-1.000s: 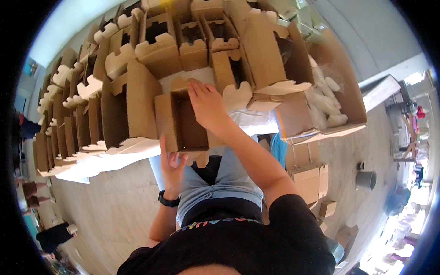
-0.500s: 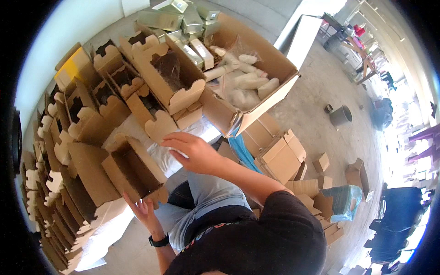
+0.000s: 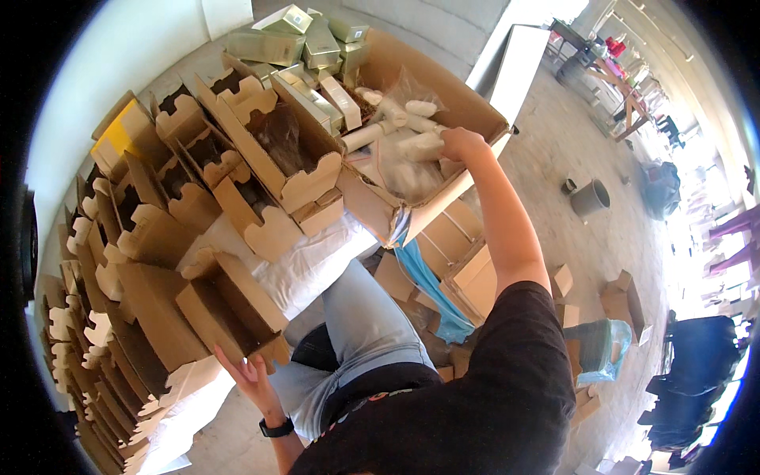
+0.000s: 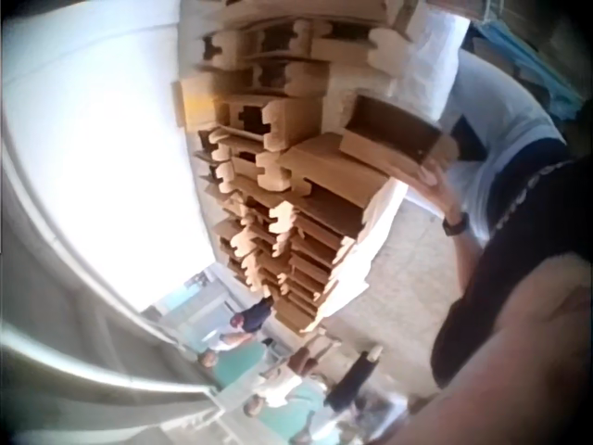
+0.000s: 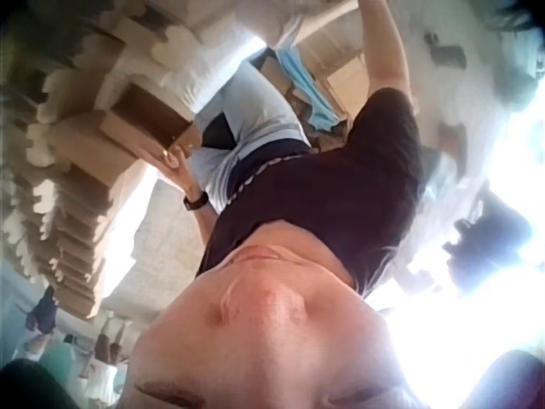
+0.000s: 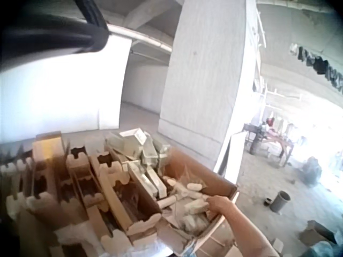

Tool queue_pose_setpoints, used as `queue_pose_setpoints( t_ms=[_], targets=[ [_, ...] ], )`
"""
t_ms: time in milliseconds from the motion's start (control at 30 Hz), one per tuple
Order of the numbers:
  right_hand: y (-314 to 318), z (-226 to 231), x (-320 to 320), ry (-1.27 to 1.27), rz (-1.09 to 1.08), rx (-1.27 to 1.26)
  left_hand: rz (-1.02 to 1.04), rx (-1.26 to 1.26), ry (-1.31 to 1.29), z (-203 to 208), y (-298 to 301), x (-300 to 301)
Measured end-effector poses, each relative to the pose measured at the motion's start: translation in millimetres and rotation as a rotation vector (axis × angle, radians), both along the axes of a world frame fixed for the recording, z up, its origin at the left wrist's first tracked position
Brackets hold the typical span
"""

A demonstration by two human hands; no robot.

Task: The person places a silver rectangular box into a brown cardboard carton and then inserts a white protective sleeve into the same carton by hand.

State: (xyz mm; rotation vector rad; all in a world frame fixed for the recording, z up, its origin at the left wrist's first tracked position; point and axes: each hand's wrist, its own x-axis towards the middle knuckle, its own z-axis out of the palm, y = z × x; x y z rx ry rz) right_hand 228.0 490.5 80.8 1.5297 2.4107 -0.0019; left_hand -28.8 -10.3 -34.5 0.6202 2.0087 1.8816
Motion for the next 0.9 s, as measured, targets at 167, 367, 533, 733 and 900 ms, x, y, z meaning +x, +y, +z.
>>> queue_pose_setpoints(
  t_ms=[167,367,533,733,900],
  targets=[
    [29.7,-29.4,4.3,0.124,0.044,-0.121,0.005,-0.006,-0.020,2.7,1.2,1.4],
    [23.8,-26.3,-3.1,-0.069,0.139,-0.153,0.017,-0.020,-0.001,-0.9,-3.2,1.6],
    [38.9,-38.5,5.9,-0.009,0.083,-0.245,0.029,-0.034,0.016,0.6,-3.6,2.5],
    [30.6,-31.5,-2.5,-0.191,0.209,-0.081,0.025,-0.047,-0.050,8.8,0.2,5.2],
    [20.3,-12.2,4.3,0.331,0.030,0.427,0.020,-0.033,-0.029,-1.2,0.3,1.4]
  ],
)
